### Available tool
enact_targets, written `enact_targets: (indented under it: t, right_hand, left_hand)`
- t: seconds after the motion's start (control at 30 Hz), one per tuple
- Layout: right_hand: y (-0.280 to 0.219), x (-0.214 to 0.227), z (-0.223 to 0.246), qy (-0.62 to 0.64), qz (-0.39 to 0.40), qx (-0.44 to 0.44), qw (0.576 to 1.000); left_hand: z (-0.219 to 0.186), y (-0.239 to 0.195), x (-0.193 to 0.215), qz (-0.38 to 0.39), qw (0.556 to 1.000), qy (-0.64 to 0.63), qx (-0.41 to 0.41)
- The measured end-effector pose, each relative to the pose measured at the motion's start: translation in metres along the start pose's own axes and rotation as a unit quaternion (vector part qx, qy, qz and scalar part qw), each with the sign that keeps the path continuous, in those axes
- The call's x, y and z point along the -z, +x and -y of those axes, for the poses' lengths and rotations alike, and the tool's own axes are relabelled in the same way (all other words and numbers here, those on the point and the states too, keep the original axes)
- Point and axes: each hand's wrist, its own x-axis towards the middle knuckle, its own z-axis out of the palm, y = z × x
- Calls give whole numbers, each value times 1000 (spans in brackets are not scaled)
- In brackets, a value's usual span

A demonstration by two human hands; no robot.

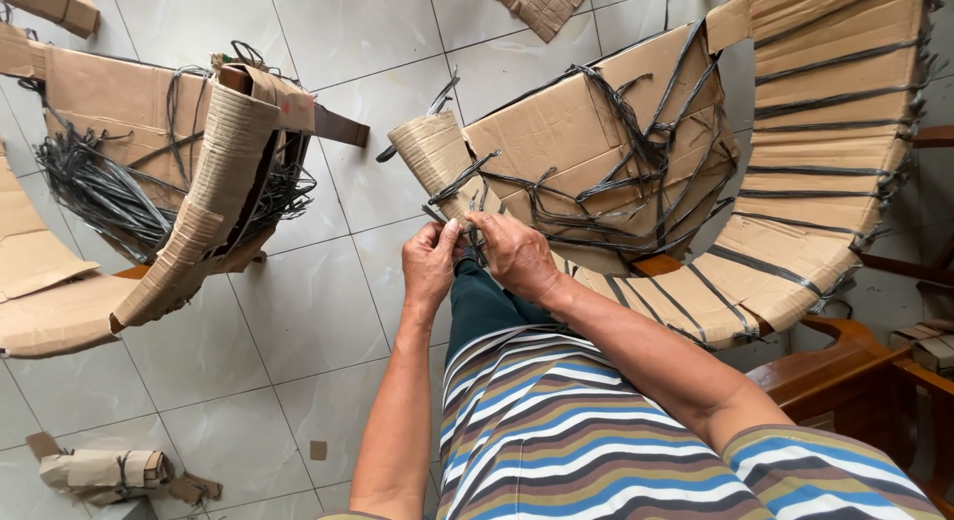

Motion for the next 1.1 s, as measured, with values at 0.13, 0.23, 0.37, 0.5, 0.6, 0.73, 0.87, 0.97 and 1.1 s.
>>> enact_targets:
  t: [0.13,0.23,0.37,0.5,0.6,0.73,0.87,0.97,1.1]
  right_hand:
    - [3,-7,-3,-30,-13,2,999]
    - [14,-7,2,-68,-48,58,995]
    - [16,-13,-6,-169,-65,136,974]
    - [20,-20,-12,-211,-73,182,958]
    - [21,-21,-19,-189,-22,179,965]
    - [42,10,1,-95,125,87,984]
    - [57,21,-1,119,277,-165,939]
    - [58,20,-11,202,270,-206,919]
    - [57,12,-19,224,270,-222,910]
  left_hand:
    - [-13,5,-2,-3,1000,14,-9]
    - [-11,17,-3,-8,999,35,-4]
    - [-5,31,-1,-16,998,66,-6]
    - [-9,37,-1,-14,994,105,7]
    - [-10,42,6,-11,976,218,-11]
    - [-31,23,5,-7,968,246,-39]
    - [-26,19,4,-43,974,188,-121]
    - [-31,2,7,-38,972,188,-133]
    - [-20,-6,4,5,970,210,-124]
